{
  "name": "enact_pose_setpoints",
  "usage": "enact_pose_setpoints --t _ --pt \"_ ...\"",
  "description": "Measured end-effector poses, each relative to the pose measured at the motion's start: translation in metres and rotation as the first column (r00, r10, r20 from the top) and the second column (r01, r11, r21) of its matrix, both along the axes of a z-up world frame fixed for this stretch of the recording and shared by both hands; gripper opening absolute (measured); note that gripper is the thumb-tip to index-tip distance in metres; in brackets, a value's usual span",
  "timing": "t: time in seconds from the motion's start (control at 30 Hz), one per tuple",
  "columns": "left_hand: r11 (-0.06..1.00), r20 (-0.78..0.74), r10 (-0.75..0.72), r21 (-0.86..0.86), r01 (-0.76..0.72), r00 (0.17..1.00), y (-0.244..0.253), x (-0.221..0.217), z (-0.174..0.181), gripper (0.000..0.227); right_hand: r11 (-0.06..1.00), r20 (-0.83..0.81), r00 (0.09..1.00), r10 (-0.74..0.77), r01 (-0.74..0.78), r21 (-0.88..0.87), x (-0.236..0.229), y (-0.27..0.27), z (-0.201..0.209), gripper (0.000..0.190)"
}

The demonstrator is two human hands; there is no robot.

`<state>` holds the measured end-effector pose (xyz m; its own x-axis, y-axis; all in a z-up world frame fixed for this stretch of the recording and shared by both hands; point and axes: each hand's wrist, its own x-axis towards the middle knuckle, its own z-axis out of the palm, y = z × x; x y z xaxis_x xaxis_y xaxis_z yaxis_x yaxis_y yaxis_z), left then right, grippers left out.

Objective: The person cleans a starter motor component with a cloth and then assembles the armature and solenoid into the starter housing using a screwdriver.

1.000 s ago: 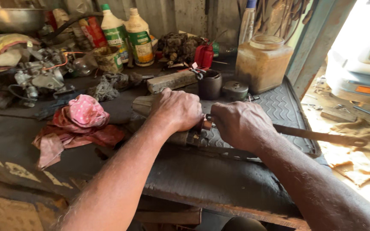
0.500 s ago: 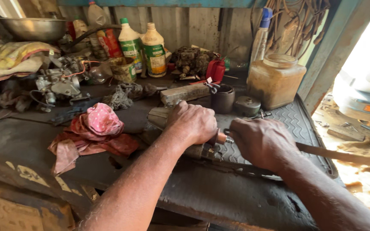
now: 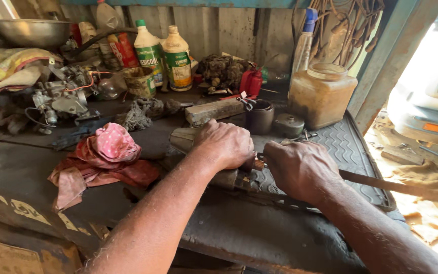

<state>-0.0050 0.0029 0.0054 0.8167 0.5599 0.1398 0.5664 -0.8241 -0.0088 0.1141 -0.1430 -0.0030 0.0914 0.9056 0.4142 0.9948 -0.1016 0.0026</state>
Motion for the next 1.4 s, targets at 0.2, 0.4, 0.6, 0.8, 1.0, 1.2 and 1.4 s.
enact_pose_setpoints --t 0.2,0.4,0.6,0.8,1.0,1.2,1.4 --pt "0.999 0.084 0.039 -0.013 -0.038 0.996 0.000 0.000 -0.002 0.036 1.000 0.000 1.000 0.007 -0.007 -0.008 0.004 0.004 0.001 0.015" --pt "0.998 0.041 0.044 -0.041 -0.042 0.998 0.000 0.005 0.003 0.039 0.998 -0.072 0.996 -0.051 0.049 -0.025 0.006 -0.002 -0.001 0.019" --pt "0.999 -0.033 0.049 -0.022 -0.050 0.998 -0.001 0.007 0.006 0.037 1.000 -0.070 0.998 0.000 -0.001 -0.011 0.010 0.008 -0.003 0.020" --pt "0.999 0.080 0.018 0.041 -0.022 0.997 0.004 0.009 -0.001 0.034 1.000 -0.047 0.999 0.005 -0.005 0.004 0.007 0.009 0.001 0.016" --pt "1.000 -0.012 -0.021 0.023 0.021 1.000 0.000 0.007 0.002 0.039 0.998 -0.056 0.997 0.045 -0.042 0.050 0.014 0.006 -0.003 0.018" --pt "0.998 0.119 0.062 -0.023 -0.059 0.991 0.002 0.009 -0.004 0.040 0.988 -0.072 0.991 -0.112 0.103 -0.118 0.013 -0.007 0.000 0.020" --pt "0.998 0.094 0.064 -0.020 -0.062 0.994 0.001 0.009 -0.002 0.041 0.996 -0.095 0.992 -0.088 0.086 -0.025 0.007 0.000 0.000 0.022"
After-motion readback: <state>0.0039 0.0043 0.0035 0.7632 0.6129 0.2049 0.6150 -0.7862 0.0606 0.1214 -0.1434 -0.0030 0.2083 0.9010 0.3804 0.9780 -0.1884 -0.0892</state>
